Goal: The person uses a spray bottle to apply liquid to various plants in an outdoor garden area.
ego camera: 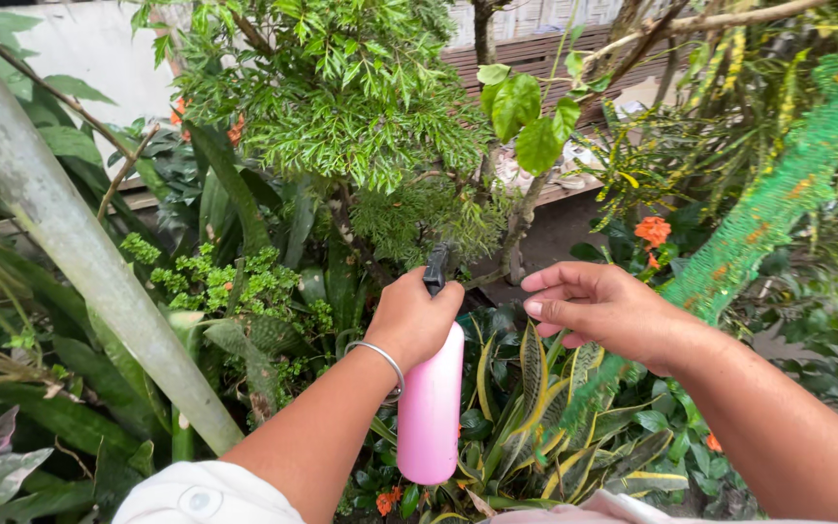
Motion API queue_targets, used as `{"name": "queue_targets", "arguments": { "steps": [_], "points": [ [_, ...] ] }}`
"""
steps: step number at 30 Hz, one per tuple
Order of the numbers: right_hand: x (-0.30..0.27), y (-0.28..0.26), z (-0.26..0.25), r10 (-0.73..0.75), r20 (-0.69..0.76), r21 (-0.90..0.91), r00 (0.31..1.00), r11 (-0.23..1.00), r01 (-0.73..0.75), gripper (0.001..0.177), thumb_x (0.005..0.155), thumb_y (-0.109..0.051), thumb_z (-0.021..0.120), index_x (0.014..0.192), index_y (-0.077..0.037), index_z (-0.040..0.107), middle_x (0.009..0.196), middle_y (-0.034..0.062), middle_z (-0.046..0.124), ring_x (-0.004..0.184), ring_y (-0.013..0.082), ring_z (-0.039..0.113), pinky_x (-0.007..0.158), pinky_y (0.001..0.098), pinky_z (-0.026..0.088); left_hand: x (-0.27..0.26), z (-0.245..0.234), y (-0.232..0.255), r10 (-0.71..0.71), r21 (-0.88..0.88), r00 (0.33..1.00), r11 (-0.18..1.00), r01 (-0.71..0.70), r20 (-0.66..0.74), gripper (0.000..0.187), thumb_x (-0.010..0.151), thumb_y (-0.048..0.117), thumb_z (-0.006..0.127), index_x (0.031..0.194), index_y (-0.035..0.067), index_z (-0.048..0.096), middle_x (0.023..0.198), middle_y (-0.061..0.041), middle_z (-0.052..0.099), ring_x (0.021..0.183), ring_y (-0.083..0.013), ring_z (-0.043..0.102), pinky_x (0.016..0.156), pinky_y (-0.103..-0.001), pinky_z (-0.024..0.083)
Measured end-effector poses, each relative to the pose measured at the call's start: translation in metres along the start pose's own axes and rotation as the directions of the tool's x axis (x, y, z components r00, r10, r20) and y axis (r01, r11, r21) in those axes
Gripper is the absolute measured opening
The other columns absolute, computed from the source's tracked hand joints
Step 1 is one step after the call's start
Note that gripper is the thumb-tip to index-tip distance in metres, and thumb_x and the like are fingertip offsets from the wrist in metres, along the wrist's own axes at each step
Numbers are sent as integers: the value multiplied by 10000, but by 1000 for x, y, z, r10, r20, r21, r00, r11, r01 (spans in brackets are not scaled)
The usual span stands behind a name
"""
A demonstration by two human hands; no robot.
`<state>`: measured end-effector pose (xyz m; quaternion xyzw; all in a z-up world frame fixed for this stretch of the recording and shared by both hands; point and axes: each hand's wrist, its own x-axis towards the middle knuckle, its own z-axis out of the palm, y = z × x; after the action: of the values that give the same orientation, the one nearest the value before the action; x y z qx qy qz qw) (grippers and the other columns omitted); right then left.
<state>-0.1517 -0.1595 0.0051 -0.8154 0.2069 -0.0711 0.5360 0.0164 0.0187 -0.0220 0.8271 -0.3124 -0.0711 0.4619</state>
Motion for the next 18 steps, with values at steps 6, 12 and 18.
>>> {"name": "queue_targets", "arguments": {
  "steps": [6, 12, 18],
  "points": [
    [-21, -8, 7, 21, -53, -18, 998, 1000, -22, 431, 876, -335, 733, 1248, -126, 670, 997, 8, 754, 896, 114, 712, 745, 301, 571, -5, -4, 3, 13, -18, 1000, 1000, -13, 8, 432, 842, 445, 601, 969, 47, 712, 884, -189, 746, 870, -369, 717, 852, -434, 533],
    [-35, -15, 16, 6, -108, 6, 994, 1000, -6, 421, 881, -322, 731, 1244, -118, 678, 985, 27, 755, 887, 128, 715, 729, 320, 578, -10, -18, 0, 60, -8, 997, 998, -59, 55, 421, 843, 411, 579, 934, 22, 711, 870, -204, 748, 857, -380, 721, 855, -434, 539],
    [-44, -24, 25, 32, -117, -1, 993, 999, -33, 408, 882, -317, 732, 1238, -125, 683, 972, 14, 754, 878, 114, 717, 735, 307, 576, -18, -31, 2, 51, -12, 999, 999, -51, 15, 402, 832, 415, 581, 919, 44, 709, 845, -185, 745, 834, -366, 717, 831, -440, 532]
  ]
}}
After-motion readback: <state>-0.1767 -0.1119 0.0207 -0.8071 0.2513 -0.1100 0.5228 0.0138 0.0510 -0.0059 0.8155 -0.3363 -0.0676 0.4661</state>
